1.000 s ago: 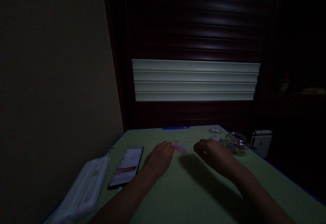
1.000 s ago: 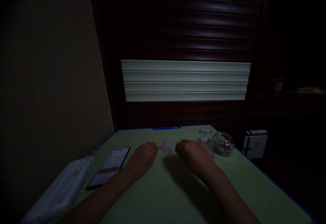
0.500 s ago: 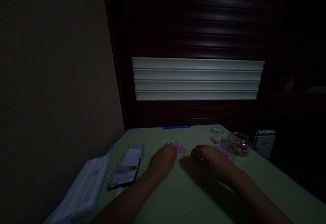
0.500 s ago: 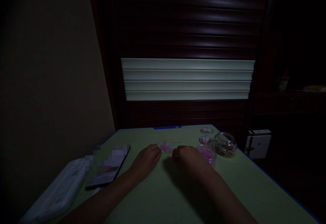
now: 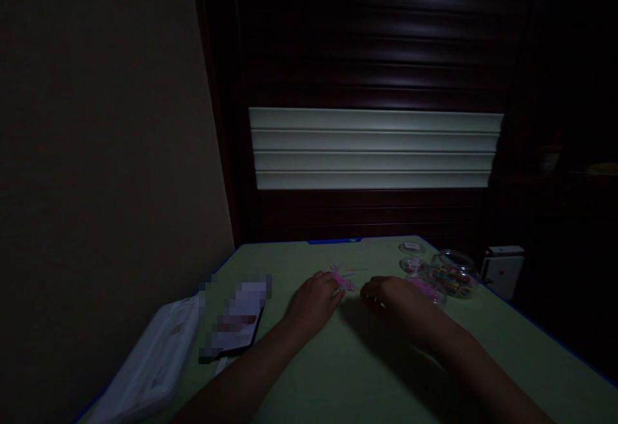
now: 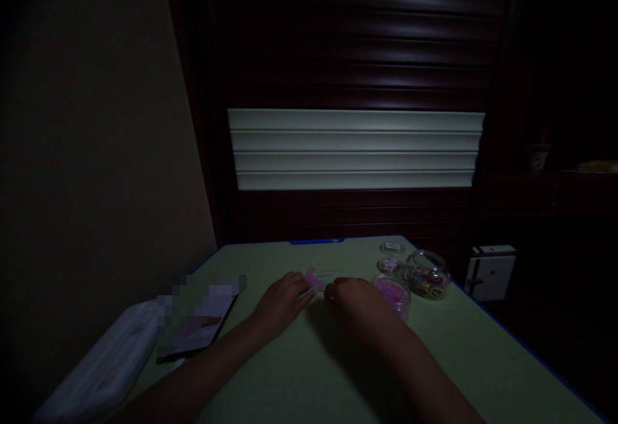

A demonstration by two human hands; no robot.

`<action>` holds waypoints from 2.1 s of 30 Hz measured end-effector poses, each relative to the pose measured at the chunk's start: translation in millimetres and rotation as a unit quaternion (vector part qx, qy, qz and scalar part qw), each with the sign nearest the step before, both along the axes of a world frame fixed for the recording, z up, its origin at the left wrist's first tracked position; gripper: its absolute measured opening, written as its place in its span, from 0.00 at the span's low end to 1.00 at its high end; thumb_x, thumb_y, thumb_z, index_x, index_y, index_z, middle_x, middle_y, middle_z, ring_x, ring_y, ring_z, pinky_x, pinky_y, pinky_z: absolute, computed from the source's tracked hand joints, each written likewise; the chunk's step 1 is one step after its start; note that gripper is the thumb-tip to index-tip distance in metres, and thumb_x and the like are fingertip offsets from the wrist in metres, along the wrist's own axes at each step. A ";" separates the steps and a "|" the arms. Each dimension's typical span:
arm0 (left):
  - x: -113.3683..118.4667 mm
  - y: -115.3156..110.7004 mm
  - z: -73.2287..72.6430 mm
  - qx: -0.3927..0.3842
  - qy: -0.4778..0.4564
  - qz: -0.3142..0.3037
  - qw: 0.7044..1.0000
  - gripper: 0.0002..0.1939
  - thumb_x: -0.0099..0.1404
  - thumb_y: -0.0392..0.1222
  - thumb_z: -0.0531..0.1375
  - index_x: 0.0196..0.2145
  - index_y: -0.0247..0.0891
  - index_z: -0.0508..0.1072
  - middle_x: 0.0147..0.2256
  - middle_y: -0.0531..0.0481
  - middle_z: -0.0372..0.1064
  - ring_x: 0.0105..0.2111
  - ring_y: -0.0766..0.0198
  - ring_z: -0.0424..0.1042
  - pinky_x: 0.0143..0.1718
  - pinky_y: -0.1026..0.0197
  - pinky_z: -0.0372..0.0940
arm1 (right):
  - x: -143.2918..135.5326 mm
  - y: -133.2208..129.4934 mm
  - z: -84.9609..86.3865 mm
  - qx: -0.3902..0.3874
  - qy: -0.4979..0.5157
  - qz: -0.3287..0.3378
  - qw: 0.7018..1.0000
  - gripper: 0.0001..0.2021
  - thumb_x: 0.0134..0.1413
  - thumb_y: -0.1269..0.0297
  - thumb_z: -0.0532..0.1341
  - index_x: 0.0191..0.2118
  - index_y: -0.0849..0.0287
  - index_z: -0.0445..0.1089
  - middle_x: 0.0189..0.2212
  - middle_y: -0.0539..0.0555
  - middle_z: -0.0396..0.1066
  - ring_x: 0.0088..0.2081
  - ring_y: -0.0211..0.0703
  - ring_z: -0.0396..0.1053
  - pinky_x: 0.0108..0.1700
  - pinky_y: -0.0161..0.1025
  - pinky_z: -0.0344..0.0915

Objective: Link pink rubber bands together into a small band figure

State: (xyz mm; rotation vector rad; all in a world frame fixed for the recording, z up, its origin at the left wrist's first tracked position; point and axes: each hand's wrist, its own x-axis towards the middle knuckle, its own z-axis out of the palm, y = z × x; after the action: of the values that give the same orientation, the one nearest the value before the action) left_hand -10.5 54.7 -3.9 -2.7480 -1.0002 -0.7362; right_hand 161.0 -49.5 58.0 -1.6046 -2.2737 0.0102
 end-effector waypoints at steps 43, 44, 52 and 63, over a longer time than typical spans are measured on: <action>3.2 4.9 -0.7 -0.076 -0.038 0.104 0.991 0.09 0.61 0.35 0.52 0.28 0.39 0.73 0.32 0.49 0.66 0.35 0.63 0.66 0.36 0.65 0.58 | -3.3 -3.0 4.5 -0.015 -0.002 -0.009 1.000 0.10 0.51 0.71 0.50 0.27 0.59 0.67 0.28 0.54 0.70 0.27 0.35 0.65 0.29 0.31 0.54; 3.0 4.7 -0.6 -0.076 -0.038 0.104 0.991 0.10 0.61 0.35 0.52 0.28 0.38 0.72 0.31 0.50 0.66 0.35 0.64 0.66 0.36 0.65 0.58 | -3.5 -3.3 4.6 -0.016 -0.001 -0.009 1.000 0.09 0.51 0.71 0.50 0.27 0.59 0.67 0.28 0.54 0.70 0.27 0.35 0.65 0.29 0.31 0.54; 1.6 3.0 -2.9 -0.057 -0.035 0.099 0.993 0.09 0.61 0.34 0.52 0.26 0.37 0.69 0.31 0.49 0.64 0.35 0.64 0.65 0.36 0.65 0.57 | -3.6 -4.9 6.1 -0.013 0.002 -0.009 1.000 0.09 0.50 0.72 0.50 0.27 0.59 0.67 0.28 0.54 0.70 0.27 0.35 0.65 0.29 0.30 0.54; -11.4 -7.0 1.0 -0.030 -0.012 0.099 0.995 0.07 0.63 0.33 0.49 0.32 0.36 0.66 0.35 0.48 0.62 0.36 0.63 0.64 0.38 0.63 0.58 | -1.4 -4.2 1.8 -0.015 0.004 -0.008 1.000 0.10 0.51 0.70 0.50 0.27 0.59 0.68 0.28 0.55 0.70 0.27 0.36 0.65 0.29 0.31 0.55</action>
State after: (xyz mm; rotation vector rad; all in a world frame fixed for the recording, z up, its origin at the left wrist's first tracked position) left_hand -21.9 47.7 -2.9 -2.6432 -1.2954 -0.7195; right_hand 159.6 -53.6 59.8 -1.6351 -2.2634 0.0466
